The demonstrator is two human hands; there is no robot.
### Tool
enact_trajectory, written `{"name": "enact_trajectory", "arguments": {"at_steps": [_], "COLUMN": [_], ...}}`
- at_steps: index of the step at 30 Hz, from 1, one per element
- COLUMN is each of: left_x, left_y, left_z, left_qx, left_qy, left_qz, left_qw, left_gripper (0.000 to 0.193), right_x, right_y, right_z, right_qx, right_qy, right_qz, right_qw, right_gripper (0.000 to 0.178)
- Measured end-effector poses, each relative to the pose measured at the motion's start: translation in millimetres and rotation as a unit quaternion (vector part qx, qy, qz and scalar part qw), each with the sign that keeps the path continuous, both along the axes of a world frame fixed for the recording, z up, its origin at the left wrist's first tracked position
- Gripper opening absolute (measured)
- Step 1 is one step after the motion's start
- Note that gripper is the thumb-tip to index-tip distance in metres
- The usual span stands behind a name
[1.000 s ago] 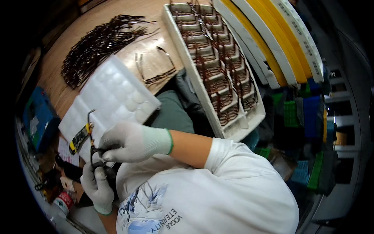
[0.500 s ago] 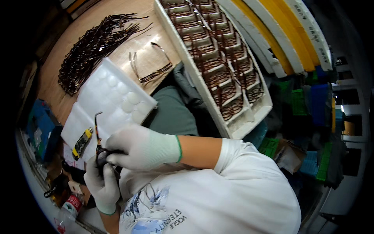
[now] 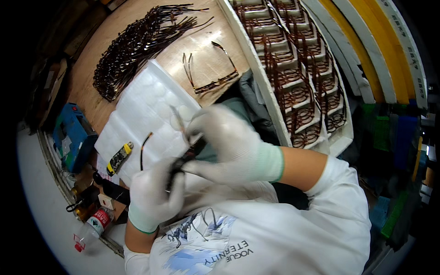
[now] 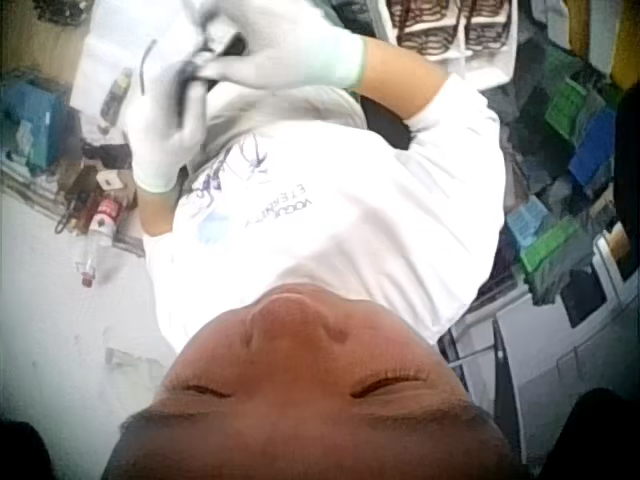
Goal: The person assembles eyeglasses by attaching temples to frames using a small tool. They repeatedly pick up frames and temples, align and secure the parts, then place the completed glasses into a compartmentalized tray.
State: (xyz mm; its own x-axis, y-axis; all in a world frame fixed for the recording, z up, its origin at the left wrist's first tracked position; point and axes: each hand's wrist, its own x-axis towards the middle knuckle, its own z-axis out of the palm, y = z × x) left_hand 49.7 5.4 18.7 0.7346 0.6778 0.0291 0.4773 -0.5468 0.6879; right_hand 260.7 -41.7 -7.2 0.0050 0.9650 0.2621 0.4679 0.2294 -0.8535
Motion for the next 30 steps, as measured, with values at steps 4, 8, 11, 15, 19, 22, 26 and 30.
{"name": "enact_trajectory", "arguments": {"at_steps": [4, 8, 11, 15, 19, 22, 26, 30], "left_x": [0.3, 8.8, 12.2, -11.8, -7.4, -20.5, -31.9, -44.2], "left_y": [26.0, 81.6, 86.9, 87.3, 61.0, 39.1, 7.8, -12.6], "left_z": [-16.5, -101.3, -128.2, -183.2, -150.3, -87.3, -69.4, -67.0], "left_qx": [-0.147, -0.179, 0.038, 0.061, -0.292, -0.351, -0.279, -0.276], "left_qy": [-0.067, -0.072, 0.12, 0.059, -0.09, -0.245, -0.302, -0.364], "left_qz": [-0.115, 0.151, 0.024, 0.0, 0.138, 0.14, 0.174, 0.221], "left_qw": [0.98, 0.969, 0.992, 0.996, 0.942, 0.893, 0.895, 0.862], "left_gripper": [0.024, 0.034, 0.04, 0.04, 0.018, 0.016, 0.013, 0.033], "right_x": [24.4, 32.1, 28.2, -3.5, -11.2, -14.2, -42.2, -58.4], "right_y": [-16.6, -23.4, -24.4, -29.1, -36.4, -32.6, -25.4, -21.4], "right_z": [-10.2, -18.0, -22.4, -38.1, -34.5, -31.6, -22.5, -28.0], "right_qx": [0.011, -0.03, -0.002, 0.025, -0.076, -0.077, -0.208, -0.097], "right_qy": [-0.038, 0.032, 0.087, 0.211, 0.202, 0.193, 0.051, 0.172], "right_qz": [0.144, 0.173, 0.104, 0.036, 0.037, 0.022, 0.089, 0.079], "right_qw": [0.989, 0.984, 0.991, 0.977, 0.976, 0.978, 0.973, 0.977], "right_gripper": [0.022, 0.012, 0.01, 0.058, 0.07, 0.066, 0.051, 0.028]}}
